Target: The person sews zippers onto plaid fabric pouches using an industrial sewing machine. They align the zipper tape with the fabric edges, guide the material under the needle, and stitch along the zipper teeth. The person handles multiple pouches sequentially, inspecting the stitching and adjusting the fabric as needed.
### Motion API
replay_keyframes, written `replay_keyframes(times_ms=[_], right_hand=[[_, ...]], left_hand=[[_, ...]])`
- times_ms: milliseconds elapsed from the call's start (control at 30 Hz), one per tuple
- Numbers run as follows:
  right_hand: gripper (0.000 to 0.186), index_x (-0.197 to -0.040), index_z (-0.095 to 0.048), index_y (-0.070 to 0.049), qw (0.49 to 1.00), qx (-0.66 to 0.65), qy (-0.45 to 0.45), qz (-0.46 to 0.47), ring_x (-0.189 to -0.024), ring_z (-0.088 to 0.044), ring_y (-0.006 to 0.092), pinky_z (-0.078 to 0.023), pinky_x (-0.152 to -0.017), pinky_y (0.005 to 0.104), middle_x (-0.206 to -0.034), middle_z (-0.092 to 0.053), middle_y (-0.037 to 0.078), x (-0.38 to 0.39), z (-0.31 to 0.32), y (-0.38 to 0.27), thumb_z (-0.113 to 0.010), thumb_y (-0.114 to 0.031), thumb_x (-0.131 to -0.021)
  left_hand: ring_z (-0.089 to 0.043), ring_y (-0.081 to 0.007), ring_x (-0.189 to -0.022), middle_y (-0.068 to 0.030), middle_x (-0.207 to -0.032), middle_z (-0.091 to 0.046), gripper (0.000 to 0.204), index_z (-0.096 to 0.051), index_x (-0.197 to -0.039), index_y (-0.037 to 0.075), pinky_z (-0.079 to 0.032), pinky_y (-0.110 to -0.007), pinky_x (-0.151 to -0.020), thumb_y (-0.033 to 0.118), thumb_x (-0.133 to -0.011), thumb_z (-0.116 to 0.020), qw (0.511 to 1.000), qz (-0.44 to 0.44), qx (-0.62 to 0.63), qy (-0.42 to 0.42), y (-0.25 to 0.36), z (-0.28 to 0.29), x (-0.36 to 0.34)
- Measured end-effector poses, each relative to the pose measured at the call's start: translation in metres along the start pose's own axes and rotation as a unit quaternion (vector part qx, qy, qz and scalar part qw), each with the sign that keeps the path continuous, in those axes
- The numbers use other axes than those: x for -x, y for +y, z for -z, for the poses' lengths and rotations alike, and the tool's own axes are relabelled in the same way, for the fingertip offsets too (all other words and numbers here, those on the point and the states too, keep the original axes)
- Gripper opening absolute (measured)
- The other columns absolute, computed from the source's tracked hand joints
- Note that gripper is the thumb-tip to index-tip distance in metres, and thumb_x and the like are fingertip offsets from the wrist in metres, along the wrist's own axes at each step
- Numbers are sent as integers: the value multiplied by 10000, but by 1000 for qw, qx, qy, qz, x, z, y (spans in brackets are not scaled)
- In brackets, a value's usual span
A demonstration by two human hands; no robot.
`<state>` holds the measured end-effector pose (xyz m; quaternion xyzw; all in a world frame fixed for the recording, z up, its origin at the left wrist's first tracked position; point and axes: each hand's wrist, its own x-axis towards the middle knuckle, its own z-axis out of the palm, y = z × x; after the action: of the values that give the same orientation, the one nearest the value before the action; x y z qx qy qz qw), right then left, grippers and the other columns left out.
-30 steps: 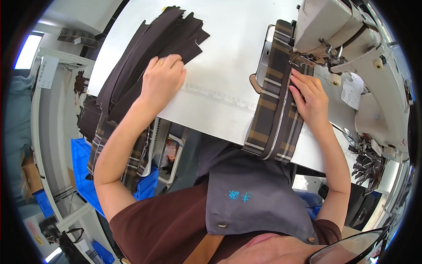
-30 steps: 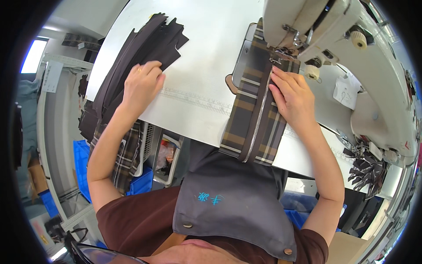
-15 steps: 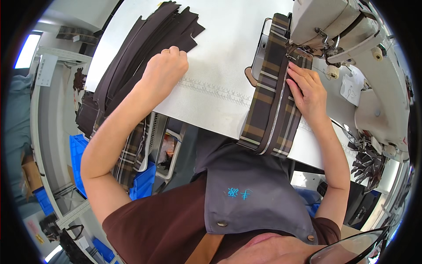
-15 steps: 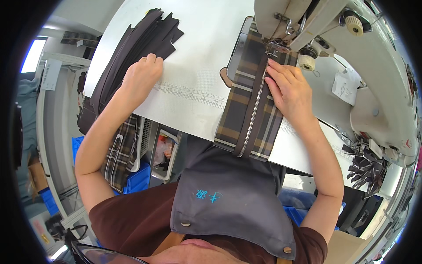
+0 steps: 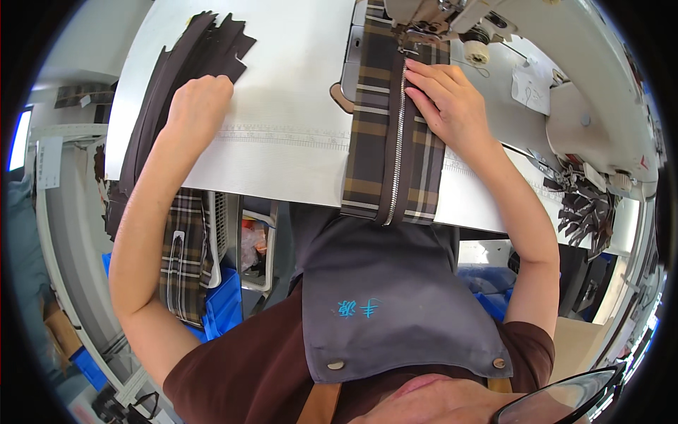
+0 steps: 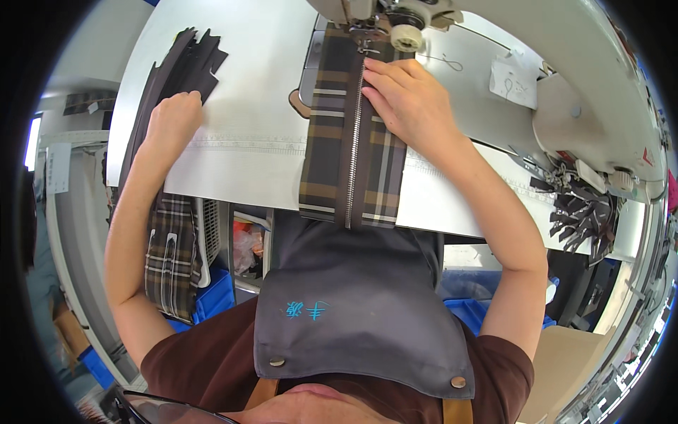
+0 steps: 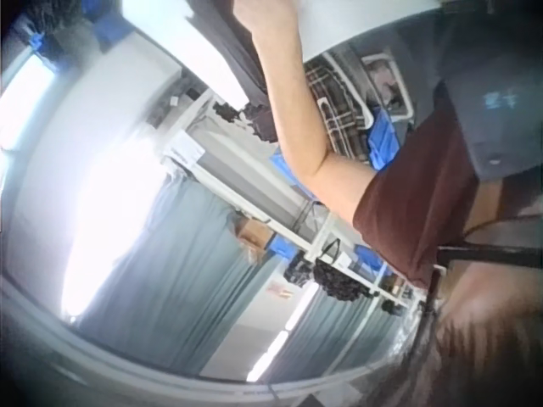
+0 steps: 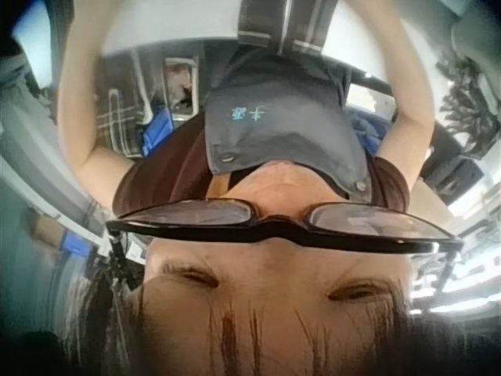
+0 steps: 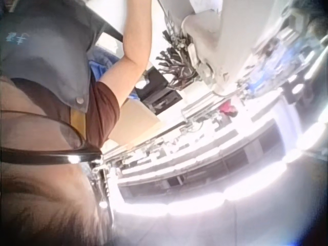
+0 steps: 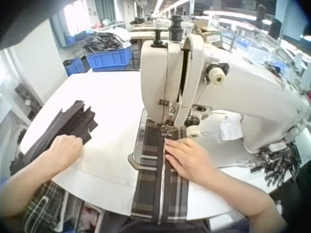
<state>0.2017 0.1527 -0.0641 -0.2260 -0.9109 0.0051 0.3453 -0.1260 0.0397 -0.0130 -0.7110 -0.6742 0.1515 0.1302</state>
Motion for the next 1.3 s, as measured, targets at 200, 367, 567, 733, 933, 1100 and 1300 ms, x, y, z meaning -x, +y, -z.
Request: replay_keyframes(times_ms=[200,367,567,733,933,1100,1300], right_hand=[[195,-983,-689,-69,999,-2,-22,-24,-919,-610,198,-524,-776,301,-1093,-675,-8,1,2,-1,-703,-130,-798],[203,-991,-694,-72,999,-9,-19,-26,-932,-613,201,-528,-780,305,-1107,-673,-14,2,1,-1,-710,-110,-792],[184,-954,-689,-76,1000,-1,-10,-14,-890,-603,188,-519,-774,290,-1069,-675,-9,1,-1,1,-702,-159,-791],[179,-949,-691,-79,1000,10,-14,-16,-894,-603,184,-523,-766,289,-1075,-675,-20,2,-1,1,-703,-162,-791],[175,-943,-689,-69,1000,-1,-15,-26,-896,-610,188,-526,-751,292,-1075,-677,-16,1,-2,0,-710,-135,-782],[185,-952,-687,-62,1000,-2,-16,-23,-906,-614,190,-525,-756,293,-1072,-680,-7,1,-1,0,-712,-119,-778],[189,-960,-688,-60,999,3,-23,-24,-909,-614,192,-524,-762,296,-1080,-678,-4,-1,1,-2,-710,-117,-781]], left_hand=[[-642,-368,-726,-190,-725,-630,118,-584,-699,-15,-523,-444,-664,79,-766,-556,998,34,58,-4,-9,-3,-8],[-616,-344,-721,-154,-743,-607,72,-562,-755,28,-489,-426,-647,97,-774,-564,989,48,137,26,5,21,7],[-617,-252,-842,-83,-1003,-630,118,-603,-801,49,-517,-356,-751,33,-703,-666,919,-123,335,167,88,29,64],[-604,-256,-1007,-107,-1197,-593,321,-657,-1023,44,-493,-344,-840,111,-716,-724,909,-141,363,148,95,37,88],[-287,-337,-1374,-89,-1478,-362,612,-423,-1407,123,-262,-413,-1110,164,-835,-636,961,-45,272,32,70,2,83],[-290,-307,-1386,-29,-1479,-381,518,-458,-1391,182,-283,-461,-1098,249,-897,-598,949,-38,300,86,18,-29,52],[-630,-255,-964,-91,-1206,-598,291,-604,-1108,24,-475,-377,-931,96,-828,-631,973,-100,121,170,10,-28,37]])
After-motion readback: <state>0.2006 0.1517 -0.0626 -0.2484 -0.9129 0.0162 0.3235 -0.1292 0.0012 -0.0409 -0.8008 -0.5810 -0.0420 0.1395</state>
